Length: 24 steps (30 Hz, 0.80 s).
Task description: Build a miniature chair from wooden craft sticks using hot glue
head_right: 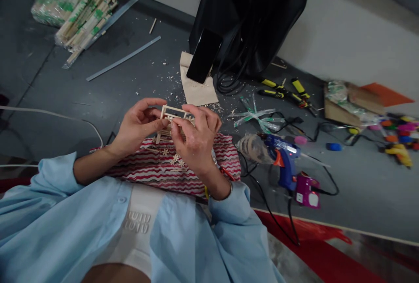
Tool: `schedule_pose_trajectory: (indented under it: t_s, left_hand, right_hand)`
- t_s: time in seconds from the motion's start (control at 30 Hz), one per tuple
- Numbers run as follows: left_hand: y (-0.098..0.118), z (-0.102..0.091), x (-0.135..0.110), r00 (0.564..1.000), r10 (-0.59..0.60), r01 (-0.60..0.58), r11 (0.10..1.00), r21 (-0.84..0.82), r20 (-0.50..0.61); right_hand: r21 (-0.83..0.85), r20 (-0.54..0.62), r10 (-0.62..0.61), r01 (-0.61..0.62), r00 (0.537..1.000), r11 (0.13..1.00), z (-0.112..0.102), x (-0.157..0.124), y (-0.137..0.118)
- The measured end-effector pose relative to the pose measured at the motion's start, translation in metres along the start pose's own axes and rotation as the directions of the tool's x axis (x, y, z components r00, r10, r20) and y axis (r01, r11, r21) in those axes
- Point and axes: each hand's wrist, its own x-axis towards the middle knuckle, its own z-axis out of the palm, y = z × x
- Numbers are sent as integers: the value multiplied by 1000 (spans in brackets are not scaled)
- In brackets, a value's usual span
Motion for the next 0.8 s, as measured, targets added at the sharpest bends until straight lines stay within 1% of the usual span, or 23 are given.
schedule_pose_trajectory:
  t_s: [0.13, 0.3, 0.5, 0.67, 0.8]
  left_hand:
    - [3, -1, 0, 999, 20, -21, 1000, -11, -27]
    - [3, -3, 0, 999, 3, -3, 1000, -4, -45]
    - [3, -1, -1, 1000, -8, 7, 1000, -29, -27]
    - [3, 0, -1, 1000, -13, 13, 1000, -18, -11]
    - [1, 2, 1, 1000, -1, 0, 1000, -10, -10]
  right_hand:
    - [8, 3, -5, 5, 1000, 1000, 0, 1, 1]
    - [6, 36, -5, 4, 999, 1000, -2, 1, 3]
    - [24, 22, -20, 20, 1000, 1000, -2, 2, 4]
    - [26, 58, -24, 22, 998, 999, -5, 3, 5]
    - [67, 92, -22, 16, 996, 998, -8, 4, 9]
